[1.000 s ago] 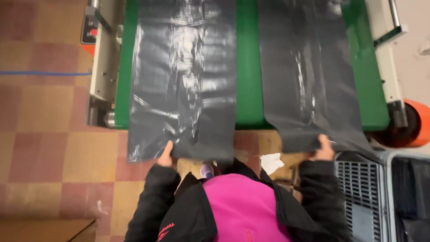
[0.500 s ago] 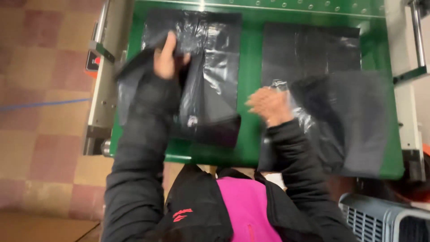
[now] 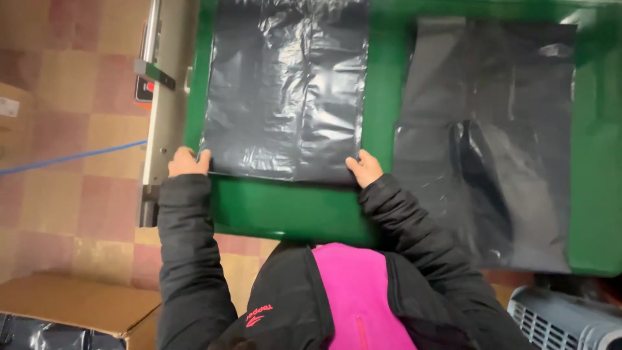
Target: The recorder is folding black plastic bags or sheets on a conveyor belt and stacking them in a blue crate.
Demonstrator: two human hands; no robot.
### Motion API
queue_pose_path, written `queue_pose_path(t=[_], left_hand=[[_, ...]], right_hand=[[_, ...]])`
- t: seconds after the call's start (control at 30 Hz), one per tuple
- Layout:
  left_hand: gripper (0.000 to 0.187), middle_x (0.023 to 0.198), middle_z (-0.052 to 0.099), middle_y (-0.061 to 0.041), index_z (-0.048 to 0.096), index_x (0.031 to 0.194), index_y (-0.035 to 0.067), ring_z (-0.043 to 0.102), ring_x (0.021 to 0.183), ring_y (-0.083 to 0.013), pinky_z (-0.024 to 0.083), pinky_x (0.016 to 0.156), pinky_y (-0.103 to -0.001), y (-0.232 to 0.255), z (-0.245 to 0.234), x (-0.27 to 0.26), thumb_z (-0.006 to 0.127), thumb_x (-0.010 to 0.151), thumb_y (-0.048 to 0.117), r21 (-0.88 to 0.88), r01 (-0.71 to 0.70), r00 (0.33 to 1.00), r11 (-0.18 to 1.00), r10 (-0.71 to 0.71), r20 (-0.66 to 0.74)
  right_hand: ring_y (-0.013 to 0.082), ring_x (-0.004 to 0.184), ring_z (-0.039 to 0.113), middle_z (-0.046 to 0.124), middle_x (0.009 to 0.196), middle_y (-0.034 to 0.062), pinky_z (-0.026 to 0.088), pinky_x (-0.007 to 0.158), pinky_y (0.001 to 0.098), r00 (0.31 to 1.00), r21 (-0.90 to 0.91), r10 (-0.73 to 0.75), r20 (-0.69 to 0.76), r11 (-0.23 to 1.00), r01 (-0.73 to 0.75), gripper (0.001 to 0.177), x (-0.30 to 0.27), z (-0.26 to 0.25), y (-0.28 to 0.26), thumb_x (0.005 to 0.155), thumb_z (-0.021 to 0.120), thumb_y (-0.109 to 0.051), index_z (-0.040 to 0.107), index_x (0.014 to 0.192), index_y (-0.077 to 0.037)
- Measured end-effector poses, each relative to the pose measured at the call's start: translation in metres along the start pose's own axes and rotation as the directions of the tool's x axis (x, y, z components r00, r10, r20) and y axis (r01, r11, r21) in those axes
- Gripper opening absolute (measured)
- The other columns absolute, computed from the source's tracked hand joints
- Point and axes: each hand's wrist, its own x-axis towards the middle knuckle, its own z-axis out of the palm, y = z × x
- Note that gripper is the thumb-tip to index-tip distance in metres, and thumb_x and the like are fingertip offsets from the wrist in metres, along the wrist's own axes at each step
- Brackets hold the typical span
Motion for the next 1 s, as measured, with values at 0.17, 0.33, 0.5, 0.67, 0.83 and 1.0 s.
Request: queue_pose_path(t=[0.17,0.33,0.5,0.67,0.83,1.0], left_hand=[[0.041,0.082,0.069,-0.014,0.069,0.099,0.0,0.067,0.077,-0.0331,0.053,0.074,-0.044,-0.048,0.014,-0.041,0.074,0.088,0.04,-0.402,0.073,0.989,0.913,-0.014,0.148],[0.034,0.067,0.057,-0.013,0.06,0.086,-0.001,0.053,0.062,-0.0215,0.044,0.061,-0.037,-0.069,0.008,-0.071,0.075,0.089,0.03,-0.45,0.121,0.923,0.885,0.067,0.38],[0.036,0.065,0.051,-0.01,0.054,0.082,-0.001,0.045,0.061,-0.0124,0.039,0.057,-0.031,-0.089,0.014,-0.063,0.079,0.088,0.023,-0.477,0.15,0.862,0.866,0.122,0.492],[0.028,0.076,0.059,-0.001,0.057,0.102,0.007,0.054,0.074,-0.0082,0.044,0.069,-0.027,-0.119,0.018,-0.043,0.075,0.083,0.014,-0.606,0.439,0.634,0.663,0.25,0.732],[0.04,0.095,0.064,-0.009,0.061,0.106,0.007,0.058,0.093,-0.0284,0.048,0.075,-0.043,0.017,-0.068,0.008,0.077,0.078,0.031,-0.02,-0.122,0.801,0.992,0.111,0.588],[0.061,0.131,0.064,-0.018,0.06,0.128,0.001,0.059,0.127,-0.0394,0.047,0.108,-0.049,0.15,-0.019,0.067,0.081,0.085,0.037,-0.196,-0.736,0.673,0.648,0.733,-0.101]], right_hand=[[0.0102,0.091,0.067,0.072,0.104,0.0025,0.055,0.082,0.0264,0.997,0.096,-0.067,0.029,0.993,0.064,0.031,-0.027,-0.008,-0.017,0.095,0.063,-0.014,0.061,0.122,0.001],[0.0117,0.089,0.065,0.07,0.1,0.0024,0.053,0.081,0.0273,0.997,0.039,0.071,0.041,0.997,-0.072,0.027,-0.059,-0.026,-0.002,0.093,0.062,-0.006,0.064,0.119,0.003],[0.0113,0.086,0.061,0.068,0.095,0.0022,0.05,0.078,0.0264,0.993,-0.078,0.112,0.033,0.991,-0.11,0.022,-0.067,-0.037,-0.005,0.092,0.062,-0.004,0.067,0.111,0.004],[0.0117,0.067,0.058,0.067,0.083,0.0018,0.045,0.059,0.0297,0.936,-0.245,0.351,0.024,0.91,-0.335,0.025,-0.074,-0.04,-0.038,0.089,0.064,-0.009,0.069,0.113,-0.002],[0.0212,0.07,0.067,0.071,0.078,0.0076,0.053,0.064,0.0354,0.973,-0.692,0.221,0.06,0.712,-0.119,0.025,-0.029,-0.05,-0.149,0.084,0.078,-0.028,0.072,0.085,-0.004],[0.0363,0.103,0.065,0.066,0.114,0.017,0.053,0.089,0.0439,0.818,-0.817,-0.559,0.137,0.403,0.412,0.04,0.146,-0.056,-0.207,0.089,0.081,-0.027,0.067,0.115,-0.001]])
